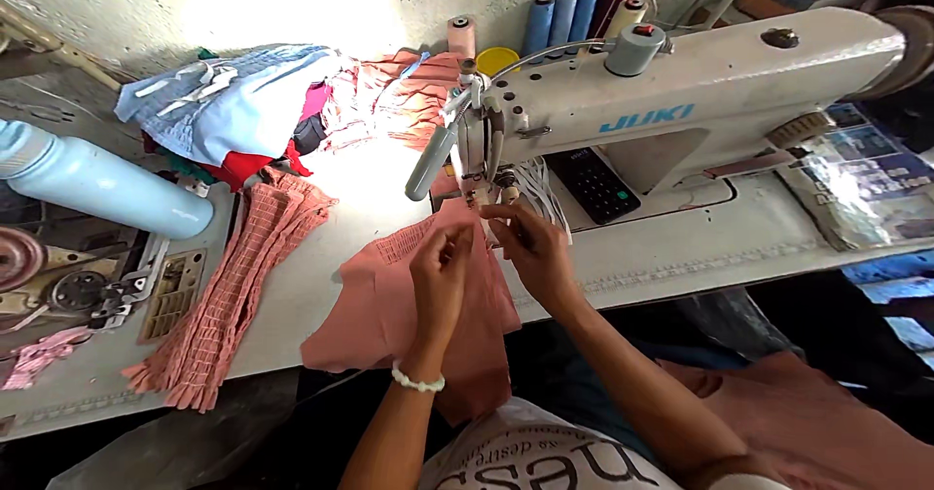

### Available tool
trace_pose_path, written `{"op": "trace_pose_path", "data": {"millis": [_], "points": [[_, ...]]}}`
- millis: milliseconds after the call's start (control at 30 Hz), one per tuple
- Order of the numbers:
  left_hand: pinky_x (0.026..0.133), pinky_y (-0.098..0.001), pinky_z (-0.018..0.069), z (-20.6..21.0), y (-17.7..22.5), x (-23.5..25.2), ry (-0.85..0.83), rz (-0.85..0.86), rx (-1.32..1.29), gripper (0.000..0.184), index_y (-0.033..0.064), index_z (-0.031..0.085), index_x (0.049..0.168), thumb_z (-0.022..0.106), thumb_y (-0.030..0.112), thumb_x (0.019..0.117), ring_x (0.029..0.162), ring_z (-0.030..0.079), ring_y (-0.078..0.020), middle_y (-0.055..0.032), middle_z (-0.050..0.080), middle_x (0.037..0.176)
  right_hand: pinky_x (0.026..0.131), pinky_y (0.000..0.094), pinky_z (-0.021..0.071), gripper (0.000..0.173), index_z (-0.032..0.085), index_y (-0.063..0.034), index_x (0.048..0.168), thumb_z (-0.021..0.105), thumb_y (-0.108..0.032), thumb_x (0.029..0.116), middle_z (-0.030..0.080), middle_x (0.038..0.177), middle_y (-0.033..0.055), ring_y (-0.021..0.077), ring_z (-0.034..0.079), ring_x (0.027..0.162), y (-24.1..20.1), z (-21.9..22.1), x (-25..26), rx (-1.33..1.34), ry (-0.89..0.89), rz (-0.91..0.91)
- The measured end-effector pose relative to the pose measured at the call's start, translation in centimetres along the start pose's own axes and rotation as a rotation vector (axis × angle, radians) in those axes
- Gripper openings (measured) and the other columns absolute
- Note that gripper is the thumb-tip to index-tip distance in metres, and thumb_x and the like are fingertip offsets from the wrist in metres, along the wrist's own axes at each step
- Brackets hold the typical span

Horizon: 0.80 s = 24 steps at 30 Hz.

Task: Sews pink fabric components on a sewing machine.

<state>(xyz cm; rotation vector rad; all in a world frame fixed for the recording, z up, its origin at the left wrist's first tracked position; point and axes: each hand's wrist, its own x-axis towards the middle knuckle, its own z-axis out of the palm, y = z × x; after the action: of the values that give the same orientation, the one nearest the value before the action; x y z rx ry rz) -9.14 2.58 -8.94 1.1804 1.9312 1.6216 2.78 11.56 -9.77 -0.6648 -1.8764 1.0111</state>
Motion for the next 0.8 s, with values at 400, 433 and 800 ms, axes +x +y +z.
{"op": "trace_pose_path", "data": {"millis": [400, 433, 800], "points": [[0.064, -0.0217, 0.0488, 2.3, 0.7, 2.6, 0.041, -0.150, -0.058, 0.011, 0.0055, 0.074, 0.097, 0.071, 0.016, 0.0945, 0.067, 0.059, -0.0036, 0.0014, 0.066, 0.078, 0.057, 0.0120, 0.0456, 0.022, 0.074, -0.0007, 0.110, 0.055, -0.009, 0.1014, 0.068, 0.082, 0.0022, -0.0043, 0.053, 0.061, 0.9, -1.9, -1.9, -0.047, 0.013, 0.059], [0.064, -0.0222, 0.0495, 1.8, 0.4, 1.5, 0.010, -0.134, 0.001, 0.012, 0.0042, 0.074, 0.095, 0.072, 0.016, 0.0930, 0.067, 0.059, -0.0035, 0.0011, 0.066, 0.076, 0.057, 0.0126, 0.0457, 0.024, 0.074, -0.0013, 0.114, 0.054, -0.009, 0.1024, 0.068, 0.082, 0.0011, -0.0040, 0.053, 0.060, 0.6, -1.8, -1.4, -0.016, -0.019, 0.087], [0.086, -0.0244, 0.0549, 1.2, 1.6, -2.0, 0.056, 0.487, 0.182, 0.011, -0.0015, 0.074, 0.095, 0.068, 0.008, 0.0917, 0.091, 0.067, -0.0127, -0.0093, 0.072, 0.092, 0.048, 0.0115, 0.0360, 0.020, 0.072, -0.0073, 0.107, 0.053, -0.006, 0.0998, 0.055, 0.067, -0.0138, -0.0071, 0.042, 0.051, 0.2, -2.5, -2.2, 0.534, -0.156, 0.348]]}}
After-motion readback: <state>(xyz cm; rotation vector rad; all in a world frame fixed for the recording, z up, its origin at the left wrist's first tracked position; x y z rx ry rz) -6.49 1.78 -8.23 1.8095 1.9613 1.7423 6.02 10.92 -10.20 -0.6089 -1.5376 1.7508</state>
